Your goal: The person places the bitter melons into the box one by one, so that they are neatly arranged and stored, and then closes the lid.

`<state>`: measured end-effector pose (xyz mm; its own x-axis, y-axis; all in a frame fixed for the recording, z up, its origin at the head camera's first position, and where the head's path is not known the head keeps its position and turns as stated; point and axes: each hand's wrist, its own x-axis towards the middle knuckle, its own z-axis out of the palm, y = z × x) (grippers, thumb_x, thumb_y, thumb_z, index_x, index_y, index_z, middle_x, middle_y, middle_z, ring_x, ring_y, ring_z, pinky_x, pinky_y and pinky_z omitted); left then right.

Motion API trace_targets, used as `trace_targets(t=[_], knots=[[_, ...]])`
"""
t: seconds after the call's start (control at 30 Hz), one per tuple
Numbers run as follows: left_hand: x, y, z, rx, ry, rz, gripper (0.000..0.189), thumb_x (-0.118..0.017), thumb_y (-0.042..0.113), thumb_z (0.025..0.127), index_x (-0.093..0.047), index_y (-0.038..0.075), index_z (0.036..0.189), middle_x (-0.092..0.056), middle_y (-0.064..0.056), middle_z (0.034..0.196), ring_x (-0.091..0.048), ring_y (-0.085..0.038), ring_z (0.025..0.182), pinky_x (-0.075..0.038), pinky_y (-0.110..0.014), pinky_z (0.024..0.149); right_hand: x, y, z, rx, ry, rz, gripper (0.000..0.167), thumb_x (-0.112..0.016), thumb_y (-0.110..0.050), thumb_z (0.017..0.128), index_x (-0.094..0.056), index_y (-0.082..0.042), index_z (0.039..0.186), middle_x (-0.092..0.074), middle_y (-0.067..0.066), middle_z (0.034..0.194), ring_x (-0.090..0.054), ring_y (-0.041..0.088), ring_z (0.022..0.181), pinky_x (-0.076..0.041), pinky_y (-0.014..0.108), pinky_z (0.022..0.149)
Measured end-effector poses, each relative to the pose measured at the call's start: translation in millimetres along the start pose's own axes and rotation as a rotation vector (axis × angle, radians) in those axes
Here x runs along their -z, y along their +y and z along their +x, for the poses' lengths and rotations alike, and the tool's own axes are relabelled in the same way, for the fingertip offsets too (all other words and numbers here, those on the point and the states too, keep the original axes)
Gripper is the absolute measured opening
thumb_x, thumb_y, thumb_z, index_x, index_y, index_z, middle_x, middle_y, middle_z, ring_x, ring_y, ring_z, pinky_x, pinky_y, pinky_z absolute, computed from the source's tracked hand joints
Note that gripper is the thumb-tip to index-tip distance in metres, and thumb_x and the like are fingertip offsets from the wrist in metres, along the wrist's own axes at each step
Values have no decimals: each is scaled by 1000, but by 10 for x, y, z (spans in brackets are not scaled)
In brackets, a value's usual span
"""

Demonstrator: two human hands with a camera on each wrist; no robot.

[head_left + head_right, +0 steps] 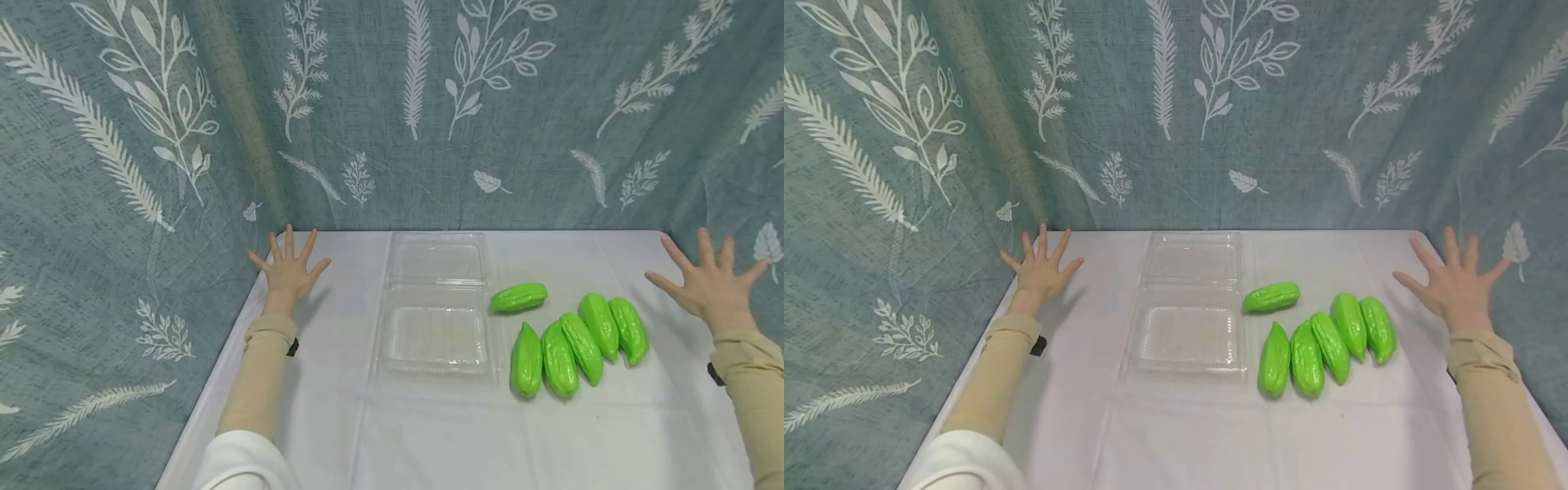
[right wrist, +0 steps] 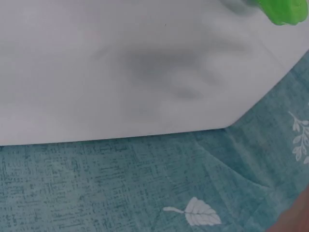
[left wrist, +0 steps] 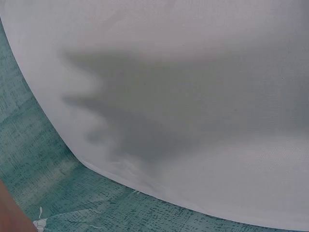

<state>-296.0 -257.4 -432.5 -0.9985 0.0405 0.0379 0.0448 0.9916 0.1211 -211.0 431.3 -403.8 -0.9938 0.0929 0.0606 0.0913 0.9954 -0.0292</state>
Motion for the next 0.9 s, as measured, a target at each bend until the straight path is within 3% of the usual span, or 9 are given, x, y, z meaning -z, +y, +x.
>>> trace_targets(t=[0.3,0.5,0.9], knots=[[0,8,-49,-9,-1,-12,73,-28,67,93,8,40,150,33,-8,153,31,-44,137,26,-78,92,-6,-31,-34,30,17,32,89,-30,-76,86,14,-33,149,18,30,152,17,62,133,15,83,94],[28,54,-83,-22,-13,-20,73,-24,68,93,10,38,150,34,-8,153,29,-45,137,21,-80,93,-22,-44,-69,35,11,47,89,-31,-74,87,13,-31,150,19,30,152,18,62,132,15,84,92],[-6,106,-58,-62,-23,-48,74,-21,71,91,7,37,151,34,-5,153,27,-44,139,19,-81,94,-16,-94,-137,53,-13,54,88,-34,-72,88,9,-29,151,20,29,152,20,61,132,11,86,90]])
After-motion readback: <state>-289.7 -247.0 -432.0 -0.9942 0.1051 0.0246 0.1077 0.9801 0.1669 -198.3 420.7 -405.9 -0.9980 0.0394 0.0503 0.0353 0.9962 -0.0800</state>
